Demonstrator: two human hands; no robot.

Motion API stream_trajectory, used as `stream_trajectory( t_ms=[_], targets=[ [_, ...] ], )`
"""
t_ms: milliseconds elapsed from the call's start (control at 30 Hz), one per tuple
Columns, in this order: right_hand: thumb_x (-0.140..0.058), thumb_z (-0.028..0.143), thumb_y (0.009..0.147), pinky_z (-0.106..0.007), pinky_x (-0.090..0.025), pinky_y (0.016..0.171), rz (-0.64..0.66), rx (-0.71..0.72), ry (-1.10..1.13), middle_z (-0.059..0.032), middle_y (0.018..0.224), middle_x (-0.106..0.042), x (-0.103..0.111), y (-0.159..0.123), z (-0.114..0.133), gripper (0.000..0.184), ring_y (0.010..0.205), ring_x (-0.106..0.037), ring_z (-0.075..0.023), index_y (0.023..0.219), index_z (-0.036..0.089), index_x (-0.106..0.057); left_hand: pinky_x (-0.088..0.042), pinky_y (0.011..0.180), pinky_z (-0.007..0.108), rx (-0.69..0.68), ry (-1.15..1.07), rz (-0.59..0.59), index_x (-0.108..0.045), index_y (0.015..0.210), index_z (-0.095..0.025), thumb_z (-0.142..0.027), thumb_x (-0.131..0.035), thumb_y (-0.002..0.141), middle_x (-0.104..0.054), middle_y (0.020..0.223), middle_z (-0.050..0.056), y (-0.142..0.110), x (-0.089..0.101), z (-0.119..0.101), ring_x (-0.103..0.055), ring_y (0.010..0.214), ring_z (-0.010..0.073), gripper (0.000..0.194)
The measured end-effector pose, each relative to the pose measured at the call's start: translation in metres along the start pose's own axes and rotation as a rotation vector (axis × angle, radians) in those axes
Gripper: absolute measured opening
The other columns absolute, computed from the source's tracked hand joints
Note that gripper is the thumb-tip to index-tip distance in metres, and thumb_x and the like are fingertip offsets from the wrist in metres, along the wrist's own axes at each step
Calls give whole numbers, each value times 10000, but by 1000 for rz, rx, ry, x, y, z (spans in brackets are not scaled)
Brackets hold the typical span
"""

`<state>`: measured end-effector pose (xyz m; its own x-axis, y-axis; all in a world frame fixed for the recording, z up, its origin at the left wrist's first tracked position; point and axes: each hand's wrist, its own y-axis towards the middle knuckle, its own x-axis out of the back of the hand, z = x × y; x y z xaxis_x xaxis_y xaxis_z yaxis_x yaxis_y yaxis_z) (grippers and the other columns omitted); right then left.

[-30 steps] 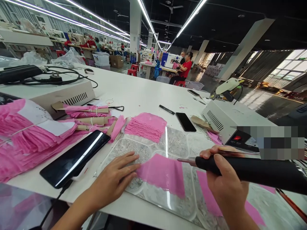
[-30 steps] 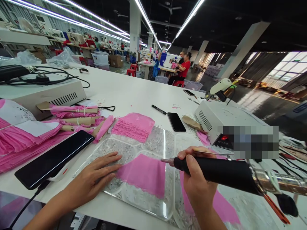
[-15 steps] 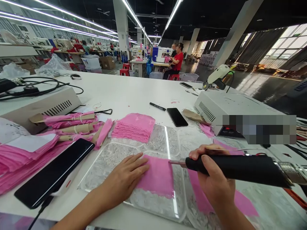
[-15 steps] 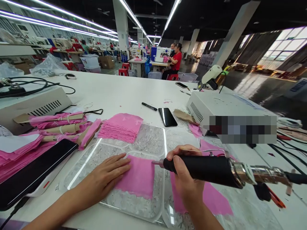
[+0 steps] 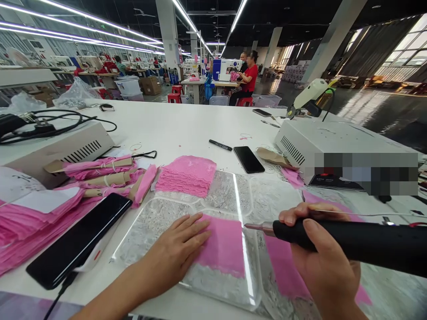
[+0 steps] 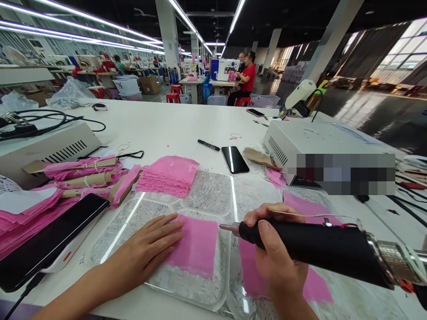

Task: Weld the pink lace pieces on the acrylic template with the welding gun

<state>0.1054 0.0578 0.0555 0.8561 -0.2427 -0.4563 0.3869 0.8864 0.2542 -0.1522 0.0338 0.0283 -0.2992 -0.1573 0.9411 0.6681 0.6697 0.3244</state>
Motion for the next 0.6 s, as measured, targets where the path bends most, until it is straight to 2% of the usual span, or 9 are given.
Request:
stream_trajectory(
  t_ms=[100, 267, 467, 600],
  targets=[
    [-679, 160, 653, -338, -530, 628, -11, 4, 7, 32, 722, -543, 0, 1, 3, 189, 594, -561, -120, 794, 217, -567, -436, 1049, 472, -47, -36, 18, -582, 1212, -159, -163, -399, 956, -569, 1325, 75, 17, 0, -13, -459, 1293, 263, 314],
    [-691, 173, 666, -328, -523, 644, -10, -7, 30, 34, 738, -543, 0, 1, 3, 188, 608, -560, -119, 800, 224, -569, -441, 1044, 461, -78, -58, 35, -580, 1203, -133, -238, -410, 967, -584, 1304, 88, 40, -17, -32, -512, 1242, 268, 309],
    [-695, 200, 701, -323, -519, 654, 19, -2, 36, 34, 770, -540, -3, 0, -2, 190, 640, -561, -120, 834, 235, -564, -424, 1060, 451, -95, -78, 99, -529, 1268, -155, -250, -407, 971, -548, 1349, 74, 37, -26, -37, -493, 1264, 248, 335],
    [-702, 215, 703, -331, -519, 648, 32, 1, 19, 32, 766, -551, -6, 0, -4, 196, 637, -573, -127, 829, 232, -553, -438, 1044, 460, -104, -84, 73, -540, 1252, -155, -262, -413, 969, -560, 1336, 72, 35, -28, -36, -509, 1249, 252, 327]
  ],
)
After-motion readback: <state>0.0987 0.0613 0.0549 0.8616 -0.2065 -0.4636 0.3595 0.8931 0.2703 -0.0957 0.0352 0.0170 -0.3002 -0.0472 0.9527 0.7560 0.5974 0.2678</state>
